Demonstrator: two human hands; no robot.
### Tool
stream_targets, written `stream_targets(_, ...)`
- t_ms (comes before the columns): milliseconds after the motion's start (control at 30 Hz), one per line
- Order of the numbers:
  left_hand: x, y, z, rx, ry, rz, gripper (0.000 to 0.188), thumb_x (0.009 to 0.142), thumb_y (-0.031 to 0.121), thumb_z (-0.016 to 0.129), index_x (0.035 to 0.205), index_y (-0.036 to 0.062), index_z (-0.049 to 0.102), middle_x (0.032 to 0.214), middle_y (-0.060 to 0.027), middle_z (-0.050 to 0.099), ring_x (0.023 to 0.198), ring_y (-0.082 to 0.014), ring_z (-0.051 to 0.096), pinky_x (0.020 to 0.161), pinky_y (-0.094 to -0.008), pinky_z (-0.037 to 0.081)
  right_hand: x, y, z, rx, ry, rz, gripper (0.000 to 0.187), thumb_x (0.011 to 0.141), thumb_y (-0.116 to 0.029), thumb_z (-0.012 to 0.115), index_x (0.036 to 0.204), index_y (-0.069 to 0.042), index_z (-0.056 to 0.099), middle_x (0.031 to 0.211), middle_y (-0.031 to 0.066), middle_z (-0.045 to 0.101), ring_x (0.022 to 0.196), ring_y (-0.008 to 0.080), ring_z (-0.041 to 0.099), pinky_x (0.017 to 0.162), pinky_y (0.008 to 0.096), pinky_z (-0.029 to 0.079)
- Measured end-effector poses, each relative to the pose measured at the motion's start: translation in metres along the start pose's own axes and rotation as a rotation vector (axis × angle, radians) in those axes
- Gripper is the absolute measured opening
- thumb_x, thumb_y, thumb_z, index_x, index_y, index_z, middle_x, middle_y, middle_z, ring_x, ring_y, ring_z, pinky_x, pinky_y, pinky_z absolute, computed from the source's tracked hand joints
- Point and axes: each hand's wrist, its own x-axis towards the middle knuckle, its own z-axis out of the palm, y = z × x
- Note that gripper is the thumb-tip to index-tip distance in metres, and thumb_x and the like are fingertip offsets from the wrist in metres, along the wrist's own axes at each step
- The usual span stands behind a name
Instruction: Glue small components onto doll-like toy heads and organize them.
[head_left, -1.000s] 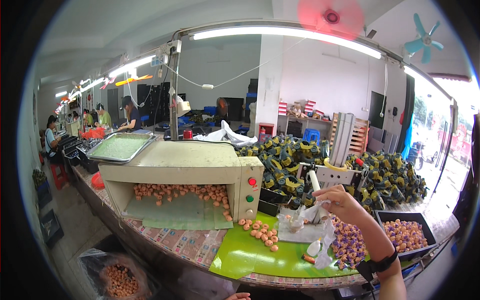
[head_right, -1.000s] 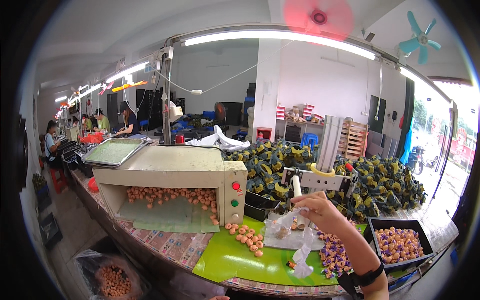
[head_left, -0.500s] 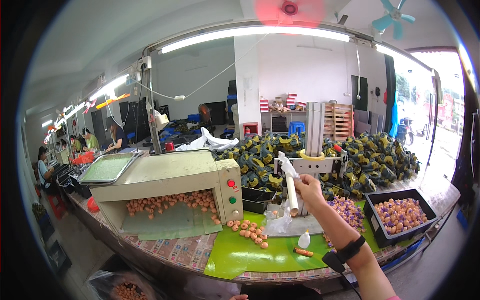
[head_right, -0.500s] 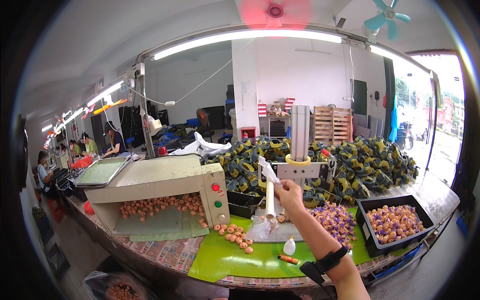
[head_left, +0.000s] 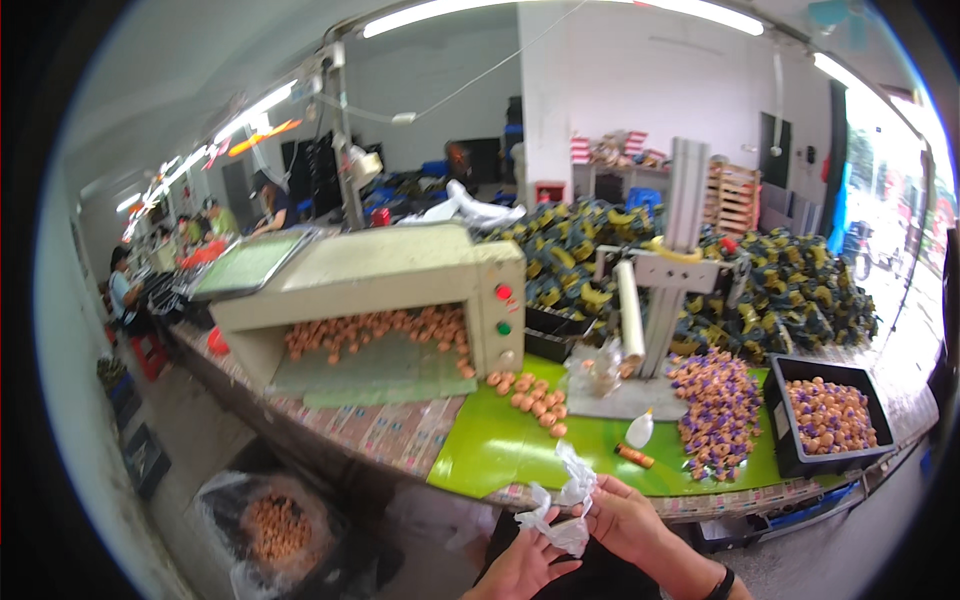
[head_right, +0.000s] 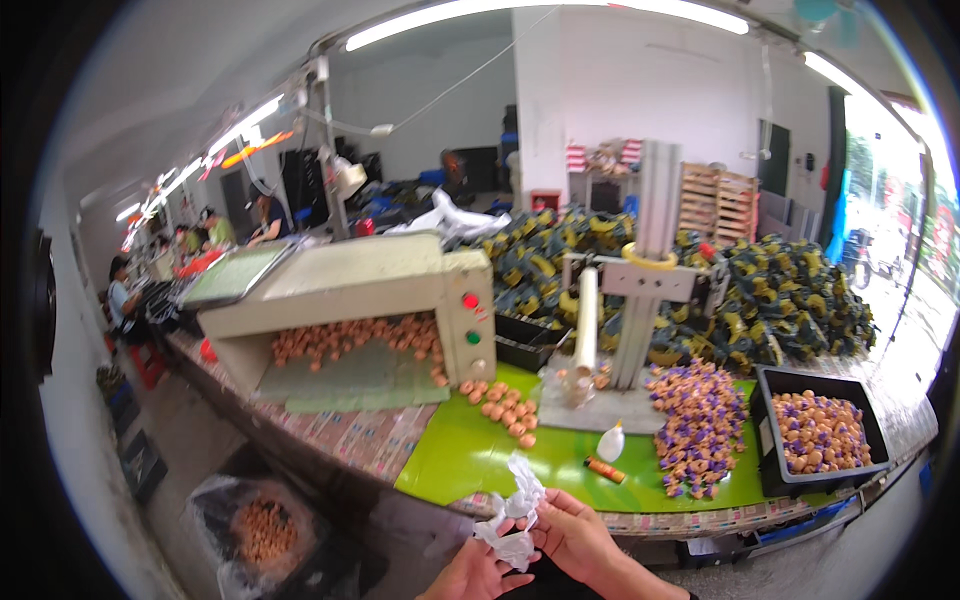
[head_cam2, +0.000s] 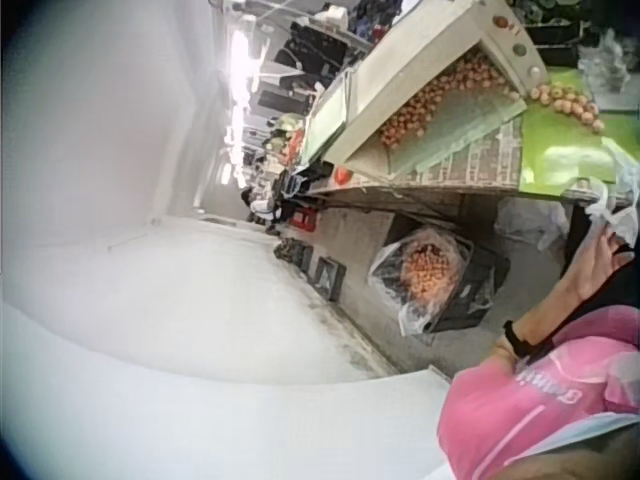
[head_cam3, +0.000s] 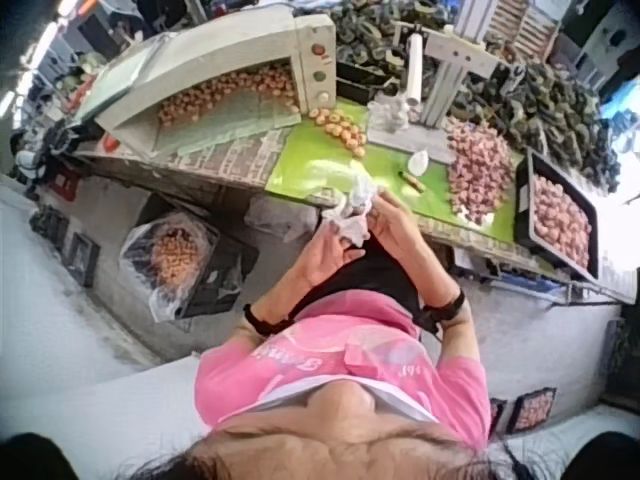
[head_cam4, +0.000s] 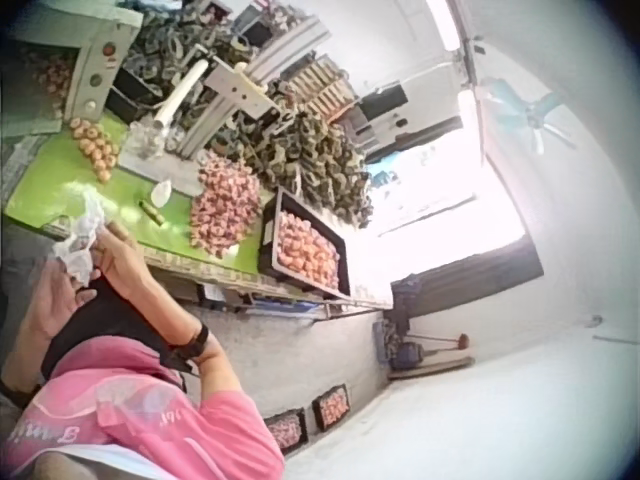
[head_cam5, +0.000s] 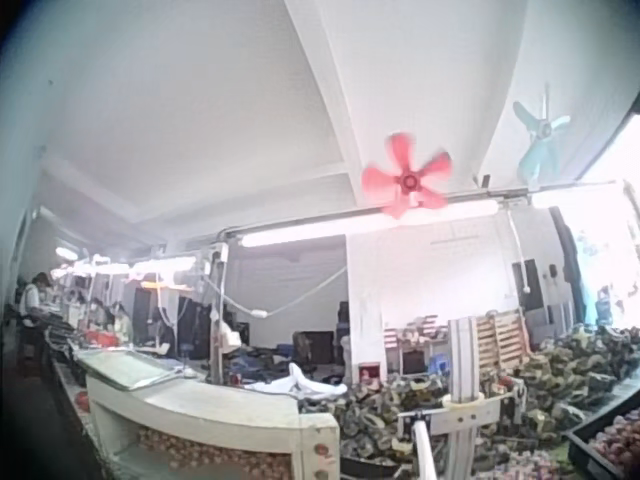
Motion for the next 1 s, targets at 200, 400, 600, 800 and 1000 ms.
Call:
stream_targets(200, -0.003, 0.008, -0.025, -0.047, 0.098, 0.134, 0.060, 0.096, 0.042, 0.047, 0.147, 0.0138, 0.029, 0.138, -0.0075, 0.043, 0.122, -0.0189, 0.046, 0.104, -0.0371, 0.037, -0.006, 0.058, -0.011, -1.111, -0.024, -0.339, 0.008, 0.088, -0.008, 0.066, 0.085, -0.001, 0.064, 0.079, 0.0068, 0.065, 0.069, 0.0154, 0.064, 0.058, 0.0289, 0.051)
stream_targets(400, -0.018, -0.002, -0.050, -0.014, 0.221, 0.208, 0.048, 0.100, 0.031, 0.044, 0.141, 0.0058, 0.037, 0.135, -0.0075, 0.047, 0.114, -0.0153, 0.050, 0.096, -0.0332, 0.040, 0.027, 0.101, -0.015, -1.471, -0.297, -0.434, 0.013, 0.087, -0.015, 0.066, 0.083, -0.003, 0.069, 0.070, 0.0116, 0.064, 0.060, 0.0169, 0.064, 0.053, 0.0302, 0.049)
stream_targets(600, -0.037, 0.003, -0.097, -0.050, 0.385, 0.292, 0.034, 0.098, 0.022, 0.049, 0.127, 0.0035, 0.048, 0.110, -0.0063, 0.058, 0.096, -0.0148, 0.056, 0.085, -0.0323, 0.045, 0.050, 0.117, -0.003, -0.814, -0.280, 0.227, 0.023, 0.093, -0.010, 0.059, 0.113, 0.001, 0.061, 0.091, 0.0094, 0.068, 0.074, 0.0125, 0.064, 0.064, 0.0240, 0.054)
stream_targets(800, -0.047, 0.001, -0.149, 0.165, 0.581, 0.193, 0.023, 0.097, 0.009, 0.045, 0.119, 0.0032, 0.049, 0.094, -0.0046, 0.059, 0.080, -0.0103, 0.057, 0.070, -0.0250, 0.047, 0.074, 0.145, -0.009, -1.328, -0.617, -0.091, 0.054, 0.075, -0.010, 0.078, 0.126, -0.008, 0.058, 0.130, 0.0138, 0.050, 0.096, 0.0202, 0.063, 0.076, 0.0288, 0.055)
stream_targets(1000, -0.049, 0.005, -0.186, -0.064, 0.504, 0.022, 0.026, 0.093, 0.004, 0.050, 0.118, 0.0030, 0.049, 0.097, -0.0064, 0.061, 0.083, -0.0150, 0.059, 0.075, -0.0282, 0.048, 0.103, 0.188, -0.035, -1.319, -0.746, -0.066, 0.031, 0.072, 0.005, 0.067, 0.102, -0.004, 0.068, 0.102, 0.0131, 0.066, 0.094, 0.0294, 0.065, 0.079, 0.0335, 0.054)
